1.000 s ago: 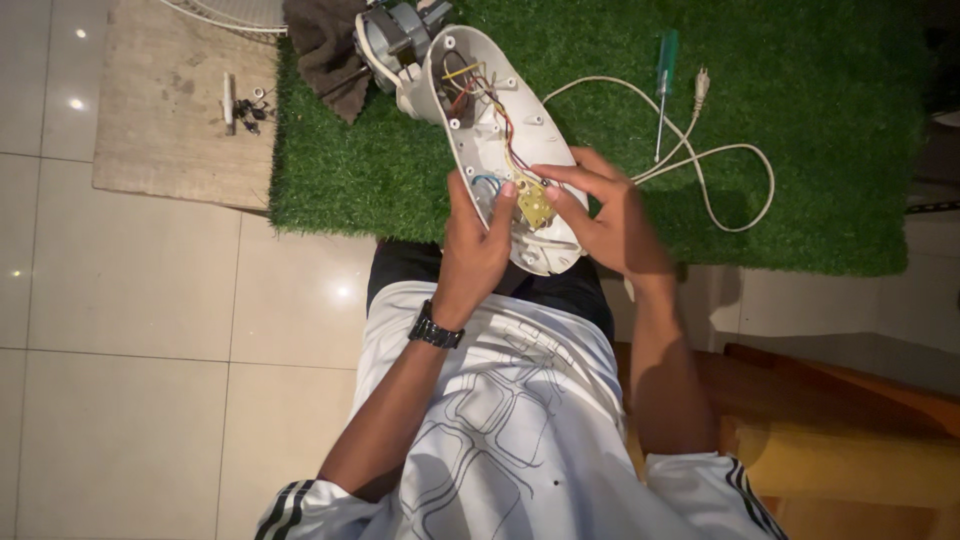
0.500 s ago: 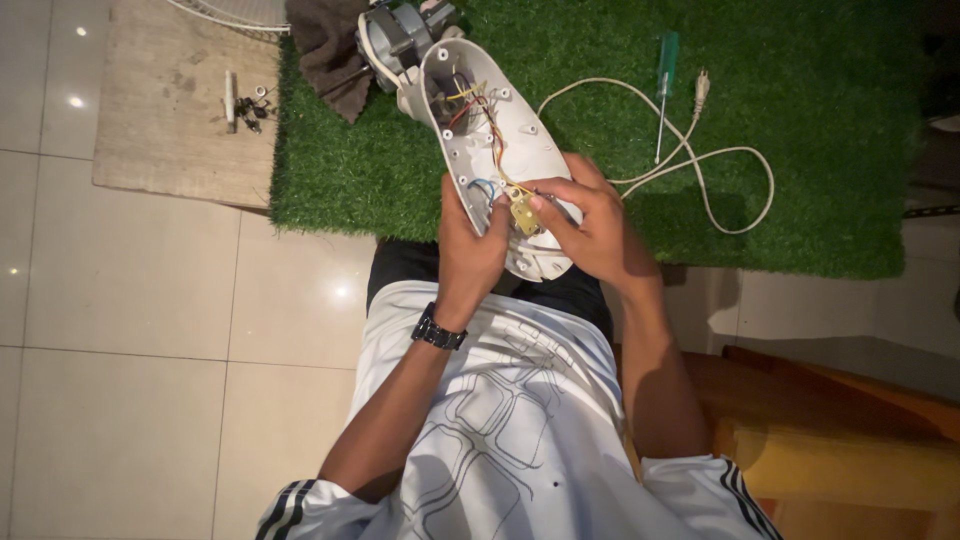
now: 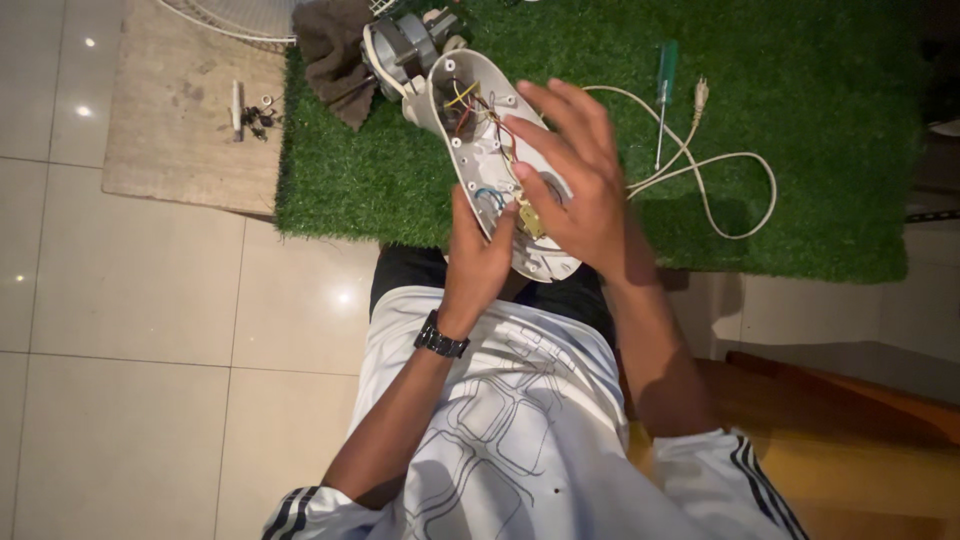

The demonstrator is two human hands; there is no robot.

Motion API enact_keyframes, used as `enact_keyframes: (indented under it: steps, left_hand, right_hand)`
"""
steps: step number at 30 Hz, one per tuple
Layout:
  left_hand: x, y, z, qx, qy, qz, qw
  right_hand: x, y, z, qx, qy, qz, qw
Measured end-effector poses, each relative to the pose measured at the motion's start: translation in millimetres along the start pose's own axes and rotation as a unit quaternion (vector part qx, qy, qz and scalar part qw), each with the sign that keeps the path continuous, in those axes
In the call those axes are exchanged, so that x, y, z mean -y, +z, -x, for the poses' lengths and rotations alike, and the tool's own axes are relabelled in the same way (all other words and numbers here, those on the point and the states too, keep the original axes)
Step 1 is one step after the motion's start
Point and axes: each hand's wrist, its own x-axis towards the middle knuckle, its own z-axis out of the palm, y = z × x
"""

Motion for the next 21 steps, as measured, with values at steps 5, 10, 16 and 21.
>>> enact_keyframes:
  steps: [5,10,16,21]
  left_hand:
    - [11.7,-2.3,0.7,0.034,0.043,0.002,0.999]
    - [3.8,-3.4,-1.1,0.063,-0.021,0.123,0.990]
    - [8.3,6.3,-7.6,0.061,-0.061,0.105,0.991]
    - [37.3,26.6,-9.6,0.074,-0.011,0.117,0.990]
  right_hand:
    - [-0.3,15.2,-11.6,0.050,-0.044,0.071,0.995]
    - [-5.5,12.0,13.0,-0.028,0.026,-0.010,0.999]
    - [-10.0,1.1,55.8,0.059,0.139,-0.030,0.988]
    - [-30.9,4.6,70.5,0.038,0.169,0.015,0.985]
